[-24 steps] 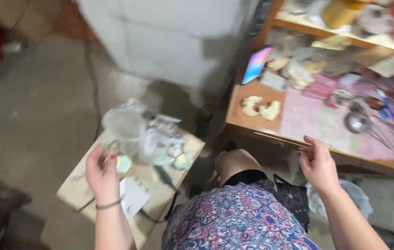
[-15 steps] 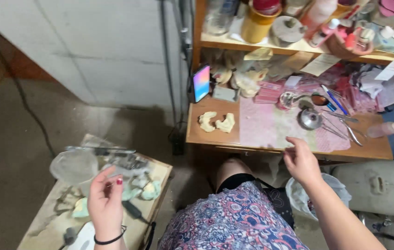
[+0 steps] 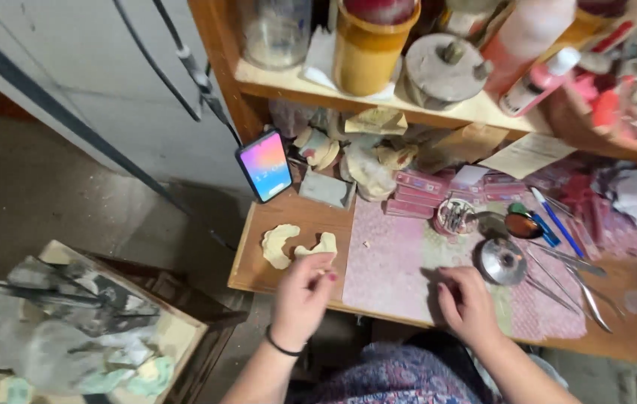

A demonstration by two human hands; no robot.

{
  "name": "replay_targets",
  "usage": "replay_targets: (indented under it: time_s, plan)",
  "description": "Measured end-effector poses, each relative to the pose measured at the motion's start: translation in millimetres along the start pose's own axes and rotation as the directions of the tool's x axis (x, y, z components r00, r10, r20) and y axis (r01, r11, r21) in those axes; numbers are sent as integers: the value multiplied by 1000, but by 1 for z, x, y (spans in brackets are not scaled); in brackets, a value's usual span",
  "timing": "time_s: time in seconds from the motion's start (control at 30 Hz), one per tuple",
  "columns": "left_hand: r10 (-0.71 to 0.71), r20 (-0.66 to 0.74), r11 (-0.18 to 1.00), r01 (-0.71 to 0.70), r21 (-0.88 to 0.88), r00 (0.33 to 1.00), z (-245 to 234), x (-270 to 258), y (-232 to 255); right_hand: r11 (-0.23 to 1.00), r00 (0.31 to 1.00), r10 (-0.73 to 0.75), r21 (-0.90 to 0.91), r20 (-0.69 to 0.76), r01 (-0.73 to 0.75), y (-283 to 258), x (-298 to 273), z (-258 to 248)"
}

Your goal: The person is refining and carving plaster dental molds using small hand tools at a laboratory workbench.

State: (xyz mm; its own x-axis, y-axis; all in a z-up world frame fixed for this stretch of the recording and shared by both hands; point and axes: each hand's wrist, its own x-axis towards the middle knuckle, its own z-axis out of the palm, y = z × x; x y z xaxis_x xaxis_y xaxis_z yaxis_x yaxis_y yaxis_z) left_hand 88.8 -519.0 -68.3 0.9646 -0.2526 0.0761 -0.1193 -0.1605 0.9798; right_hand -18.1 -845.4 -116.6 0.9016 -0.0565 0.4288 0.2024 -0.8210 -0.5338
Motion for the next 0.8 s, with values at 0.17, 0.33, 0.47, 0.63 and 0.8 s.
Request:
replay_targets:
  time_s: [0.17,0.33,0.47,0.63,0.8]
  plan:
    - [210,44,925,-213,315,977,65,-1,-34,996,998,-39,76,-44,42,9,-8,0]
    - [77,-23,856,-54,514,997,85,-10,-46,985,998,-56,164,-8,56,11,-18,-13]
    - [122,-36,856,-86,510,992,92,-9,-47,975,989,-34,221,144,1,17,-20,-18]
    - [160,15,878,-149,455,987,95,-13,-50,980,972,16,190,233,-62,10,-23,-19]
    - [233,-21,895,-206,396,972,90,-9,-65,981,977,-17,190,213,-24,9,-23,-18]
